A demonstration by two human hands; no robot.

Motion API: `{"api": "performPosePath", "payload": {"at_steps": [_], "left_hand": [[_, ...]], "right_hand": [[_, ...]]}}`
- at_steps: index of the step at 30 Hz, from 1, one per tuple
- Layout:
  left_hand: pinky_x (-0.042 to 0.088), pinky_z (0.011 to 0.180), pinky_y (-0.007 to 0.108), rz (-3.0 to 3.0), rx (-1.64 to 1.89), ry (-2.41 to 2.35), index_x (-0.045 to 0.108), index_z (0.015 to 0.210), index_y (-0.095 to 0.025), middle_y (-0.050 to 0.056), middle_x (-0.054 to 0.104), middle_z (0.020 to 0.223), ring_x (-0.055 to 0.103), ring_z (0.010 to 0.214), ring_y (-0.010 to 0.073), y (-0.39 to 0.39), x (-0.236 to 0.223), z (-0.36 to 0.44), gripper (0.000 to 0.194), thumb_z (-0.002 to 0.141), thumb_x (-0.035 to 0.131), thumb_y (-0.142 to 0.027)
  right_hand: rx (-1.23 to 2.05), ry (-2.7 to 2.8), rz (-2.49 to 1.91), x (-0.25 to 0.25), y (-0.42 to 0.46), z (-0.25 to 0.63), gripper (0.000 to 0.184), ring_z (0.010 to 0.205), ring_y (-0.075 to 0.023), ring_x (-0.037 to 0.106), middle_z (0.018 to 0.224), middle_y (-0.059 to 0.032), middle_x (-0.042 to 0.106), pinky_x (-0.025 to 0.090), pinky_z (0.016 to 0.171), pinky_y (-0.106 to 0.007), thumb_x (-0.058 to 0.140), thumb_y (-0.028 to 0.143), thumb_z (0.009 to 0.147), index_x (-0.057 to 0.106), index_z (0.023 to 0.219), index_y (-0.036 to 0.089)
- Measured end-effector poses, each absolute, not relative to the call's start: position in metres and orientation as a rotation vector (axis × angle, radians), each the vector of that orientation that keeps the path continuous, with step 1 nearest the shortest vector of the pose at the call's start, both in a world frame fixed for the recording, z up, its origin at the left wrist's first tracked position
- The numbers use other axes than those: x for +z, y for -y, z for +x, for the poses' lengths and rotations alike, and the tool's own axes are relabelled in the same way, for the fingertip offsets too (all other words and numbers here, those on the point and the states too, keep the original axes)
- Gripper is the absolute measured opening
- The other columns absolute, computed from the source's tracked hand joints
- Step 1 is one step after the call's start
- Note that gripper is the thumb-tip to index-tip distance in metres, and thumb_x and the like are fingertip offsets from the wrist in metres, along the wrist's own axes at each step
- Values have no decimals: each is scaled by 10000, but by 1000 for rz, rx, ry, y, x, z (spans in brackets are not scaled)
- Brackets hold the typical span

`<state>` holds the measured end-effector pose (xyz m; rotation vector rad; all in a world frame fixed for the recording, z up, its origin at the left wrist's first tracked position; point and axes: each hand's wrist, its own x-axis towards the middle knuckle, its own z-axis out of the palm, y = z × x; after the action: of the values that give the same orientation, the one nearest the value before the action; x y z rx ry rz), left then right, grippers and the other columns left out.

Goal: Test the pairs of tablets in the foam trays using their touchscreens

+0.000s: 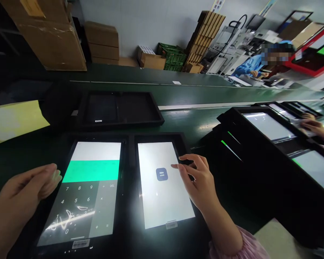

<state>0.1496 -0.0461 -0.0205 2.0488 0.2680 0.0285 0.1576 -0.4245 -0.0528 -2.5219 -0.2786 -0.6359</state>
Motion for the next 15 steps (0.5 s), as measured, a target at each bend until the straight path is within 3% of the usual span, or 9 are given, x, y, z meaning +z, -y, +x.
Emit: {"api": "performPosePath", "payload": {"at_steps": [3, 9, 15], "left_hand": [[218, 533, 322, 1870, -31, -359, 286, 593, -216, -38, 205, 596, 212, 560, 134, 44, -21, 147, 458, 918, 518, -441], [210, 552, 311, 1868, -60, -416, 285, 597, -212, -35, 200, 627, 199, 598, 132, 46, -23, 144, 446, 852, 582, -426], [191, 555, 317, 1946, -99, -342, 286, 610, -213, -31, 187, 648, 195, 599, 134, 45, -22, 147, 455, 884, 535, -477]], "right_hand": [[-651, 277, -2555, -54, 423, 157, 283, 1085, -267, 587, 1107, -66, 699, 587, 690, -372, 544, 389, 986, 809, 922, 313], [-620, 271, -2535, -57, 425, 157, 276, 1071, -253, 589, 1107, -70, 695, 583, 651, -339, 548, 360, 985, 809, 916, 303], [-582, 298, -2565, -58, 424, 156, 279, 1151, -285, 561, 1176, -72, 676, 592, 740, -417, 533, 337, 986, 808, 948, 315]]}}
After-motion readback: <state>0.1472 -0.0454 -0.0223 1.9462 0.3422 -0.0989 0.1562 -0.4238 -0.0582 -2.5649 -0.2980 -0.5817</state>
